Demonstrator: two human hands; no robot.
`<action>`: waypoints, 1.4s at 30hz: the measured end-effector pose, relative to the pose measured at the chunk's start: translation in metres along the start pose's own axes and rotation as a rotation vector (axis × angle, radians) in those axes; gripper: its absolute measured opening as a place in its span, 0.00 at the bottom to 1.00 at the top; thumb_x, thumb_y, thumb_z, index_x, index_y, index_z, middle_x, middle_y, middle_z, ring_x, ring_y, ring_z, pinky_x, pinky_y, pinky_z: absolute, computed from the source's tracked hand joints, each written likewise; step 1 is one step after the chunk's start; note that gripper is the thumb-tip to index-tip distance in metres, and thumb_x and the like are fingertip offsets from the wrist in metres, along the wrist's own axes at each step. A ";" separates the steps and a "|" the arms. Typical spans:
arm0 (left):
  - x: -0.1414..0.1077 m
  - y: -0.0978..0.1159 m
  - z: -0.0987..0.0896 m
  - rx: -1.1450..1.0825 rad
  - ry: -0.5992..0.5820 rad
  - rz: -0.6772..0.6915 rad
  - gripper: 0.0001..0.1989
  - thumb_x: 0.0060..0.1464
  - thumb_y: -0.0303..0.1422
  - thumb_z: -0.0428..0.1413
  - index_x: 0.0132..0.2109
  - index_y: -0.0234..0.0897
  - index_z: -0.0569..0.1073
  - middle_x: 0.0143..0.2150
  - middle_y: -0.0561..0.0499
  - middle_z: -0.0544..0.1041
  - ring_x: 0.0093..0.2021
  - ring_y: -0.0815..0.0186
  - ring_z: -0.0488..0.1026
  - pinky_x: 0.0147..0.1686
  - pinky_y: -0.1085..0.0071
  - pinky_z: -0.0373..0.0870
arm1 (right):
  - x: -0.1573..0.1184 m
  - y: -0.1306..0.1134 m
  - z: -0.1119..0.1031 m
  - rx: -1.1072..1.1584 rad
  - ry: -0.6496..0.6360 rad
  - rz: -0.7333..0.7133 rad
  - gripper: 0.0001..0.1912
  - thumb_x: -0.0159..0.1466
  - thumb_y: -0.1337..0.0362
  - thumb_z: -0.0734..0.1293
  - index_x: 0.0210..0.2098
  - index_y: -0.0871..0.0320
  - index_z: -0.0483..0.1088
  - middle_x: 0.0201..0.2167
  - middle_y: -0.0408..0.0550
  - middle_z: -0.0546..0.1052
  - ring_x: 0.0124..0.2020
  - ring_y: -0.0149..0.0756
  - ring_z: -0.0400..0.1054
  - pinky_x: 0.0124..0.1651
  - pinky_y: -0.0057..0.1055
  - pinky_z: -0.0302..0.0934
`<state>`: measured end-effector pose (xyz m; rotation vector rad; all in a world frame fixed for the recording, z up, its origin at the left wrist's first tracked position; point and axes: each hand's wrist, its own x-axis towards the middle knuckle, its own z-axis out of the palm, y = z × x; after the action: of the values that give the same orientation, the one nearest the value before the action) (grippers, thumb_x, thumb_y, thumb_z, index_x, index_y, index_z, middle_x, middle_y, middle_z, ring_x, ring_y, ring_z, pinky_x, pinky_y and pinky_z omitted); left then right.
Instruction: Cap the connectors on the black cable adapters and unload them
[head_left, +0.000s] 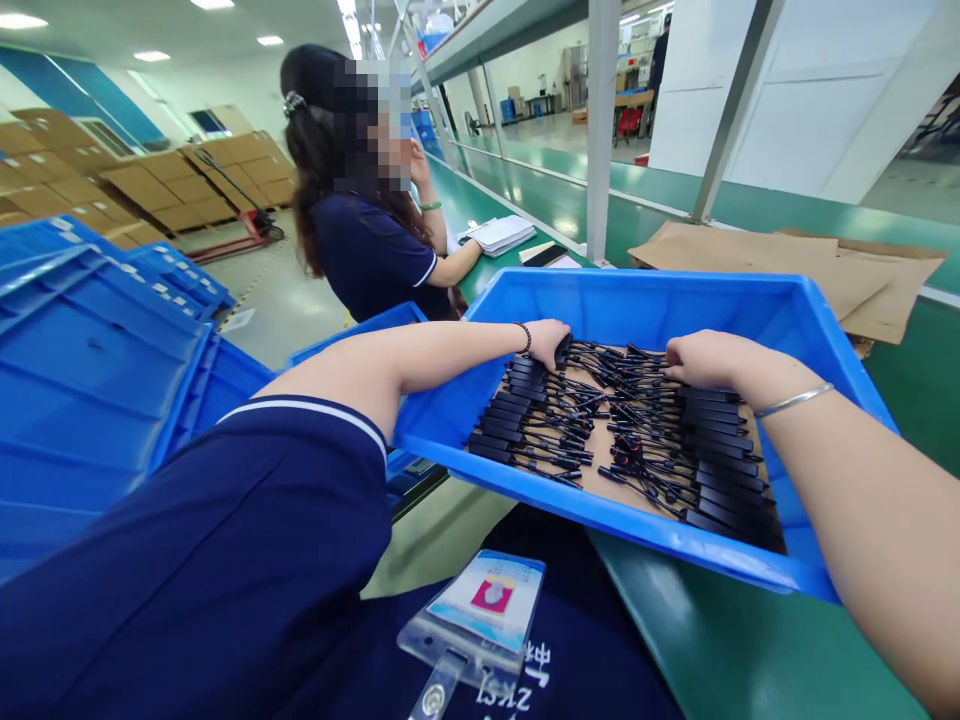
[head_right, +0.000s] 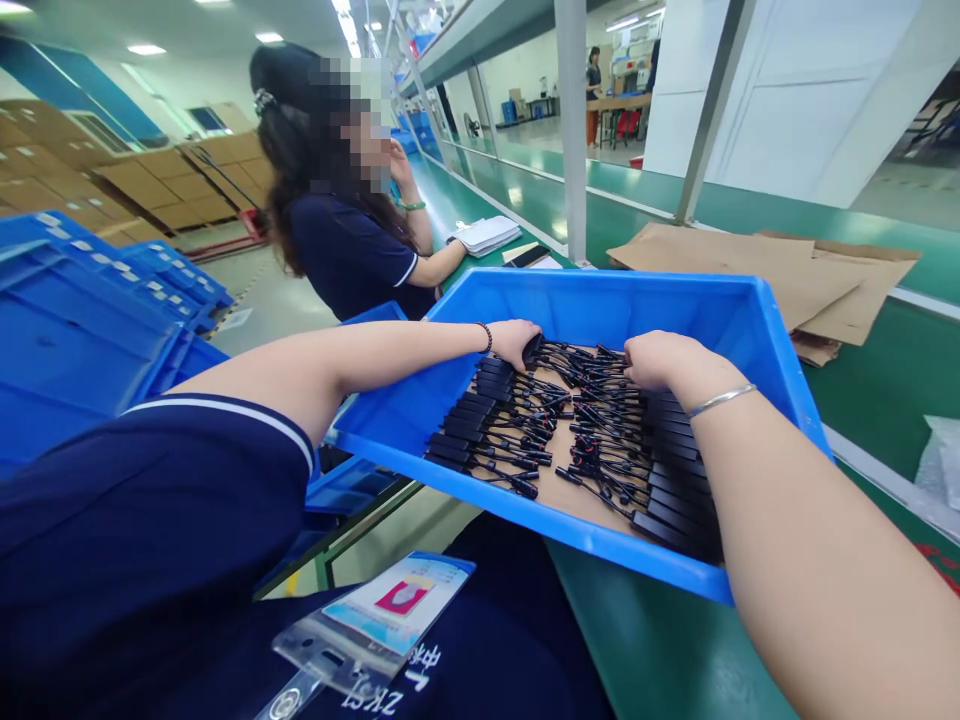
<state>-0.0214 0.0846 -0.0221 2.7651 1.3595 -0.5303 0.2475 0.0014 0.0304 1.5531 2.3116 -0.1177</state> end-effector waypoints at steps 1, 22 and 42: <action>-0.003 0.001 -0.005 0.016 0.018 -0.010 0.36 0.32 0.47 0.60 0.49 0.31 0.68 0.47 0.37 0.73 0.45 0.52 0.72 0.42 0.66 0.68 | -0.002 0.001 -0.002 0.016 0.046 0.036 0.16 0.60 0.59 0.61 0.45 0.57 0.72 0.42 0.55 0.76 0.42 0.47 0.71 0.39 0.37 0.62; -0.075 0.058 -0.097 -0.299 0.643 0.120 0.28 0.39 0.46 0.58 0.47 0.36 0.65 0.43 0.44 0.73 0.42 0.59 0.71 0.40 0.68 0.67 | -0.040 0.010 -0.046 0.835 0.890 -0.071 0.20 0.56 0.60 0.69 0.46 0.57 0.62 0.40 0.48 0.76 0.40 0.34 0.70 0.46 0.34 0.64; -0.081 0.063 -0.086 -0.278 0.721 0.178 0.29 0.42 0.45 0.58 0.49 0.35 0.64 0.50 0.41 0.70 0.50 0.56 0.68 0.48 0.65 0.66 | -0.049 -0.020 -0.055 1.433 0.874 -0.340 0.14 0.55 0.57 0.72 0.36 0.58 0.71 0.36 0.47 0.77 0.35 0.33 0.74 0.41 0.33 0.71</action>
<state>0.0070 -0.0027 0.0756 2.8859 1.1073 0.6753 0.2324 -0.0352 0.0960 1.8843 3.4069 -1.8523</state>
